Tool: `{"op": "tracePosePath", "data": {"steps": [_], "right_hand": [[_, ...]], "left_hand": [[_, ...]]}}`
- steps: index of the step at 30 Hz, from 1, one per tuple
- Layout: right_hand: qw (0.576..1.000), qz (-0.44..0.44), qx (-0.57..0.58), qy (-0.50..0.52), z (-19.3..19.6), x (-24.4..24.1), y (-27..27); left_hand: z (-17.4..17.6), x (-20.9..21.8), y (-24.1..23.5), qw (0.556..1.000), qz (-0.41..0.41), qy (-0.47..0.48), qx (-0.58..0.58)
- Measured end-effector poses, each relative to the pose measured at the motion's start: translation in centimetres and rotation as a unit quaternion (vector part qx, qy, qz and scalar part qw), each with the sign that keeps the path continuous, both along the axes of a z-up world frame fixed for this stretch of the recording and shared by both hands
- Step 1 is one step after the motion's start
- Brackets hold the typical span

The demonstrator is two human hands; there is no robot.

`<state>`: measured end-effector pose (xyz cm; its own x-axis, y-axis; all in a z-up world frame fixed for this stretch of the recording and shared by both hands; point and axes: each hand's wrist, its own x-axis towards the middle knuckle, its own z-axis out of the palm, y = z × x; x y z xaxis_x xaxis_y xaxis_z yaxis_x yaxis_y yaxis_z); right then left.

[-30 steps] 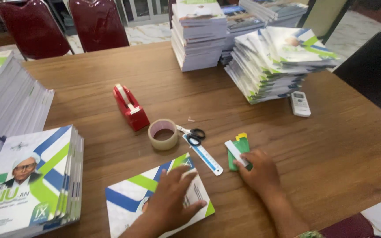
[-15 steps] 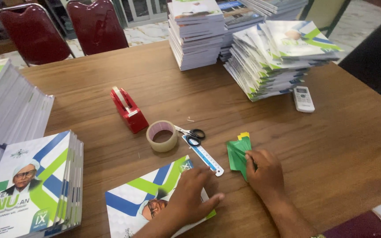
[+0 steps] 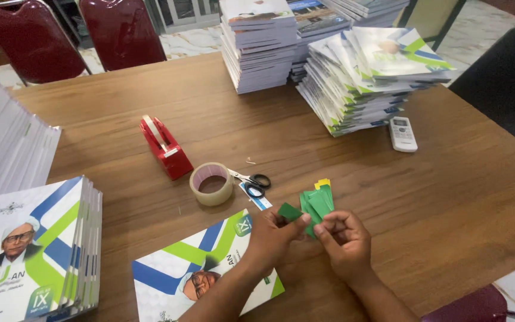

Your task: The person measures and cuts a green paper strip with scissors, then tapes it to the spine of a book using clear tape. They repeat the process by cutting another piece of tape and applying it to the back cover of the book.

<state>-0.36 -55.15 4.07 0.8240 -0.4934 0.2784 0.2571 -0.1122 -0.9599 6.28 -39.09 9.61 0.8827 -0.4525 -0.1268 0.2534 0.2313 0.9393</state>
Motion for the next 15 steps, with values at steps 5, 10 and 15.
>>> {"op": "tracePosePath", "data": {"steps": [5,10,15], "right_hand": [[1.0,0.019,-0.014,0.015,-0.8,0.0,0.0],[0.993,0.065,-0.082,0.055,-1.3,-0.3,0.1],[0.985,0.069,-0.148,0.06,-0.9,0.3,0.3]], "left_hand": [[0.6,1.4,2.9,0.997,0.059,-0.014,0.048],[2.4,1.4,9.5,0.96,0.135,-0.091,0.228],[-0.2,-3.0,18.2,0.844,-0.005,-0.369,0.389]]}}
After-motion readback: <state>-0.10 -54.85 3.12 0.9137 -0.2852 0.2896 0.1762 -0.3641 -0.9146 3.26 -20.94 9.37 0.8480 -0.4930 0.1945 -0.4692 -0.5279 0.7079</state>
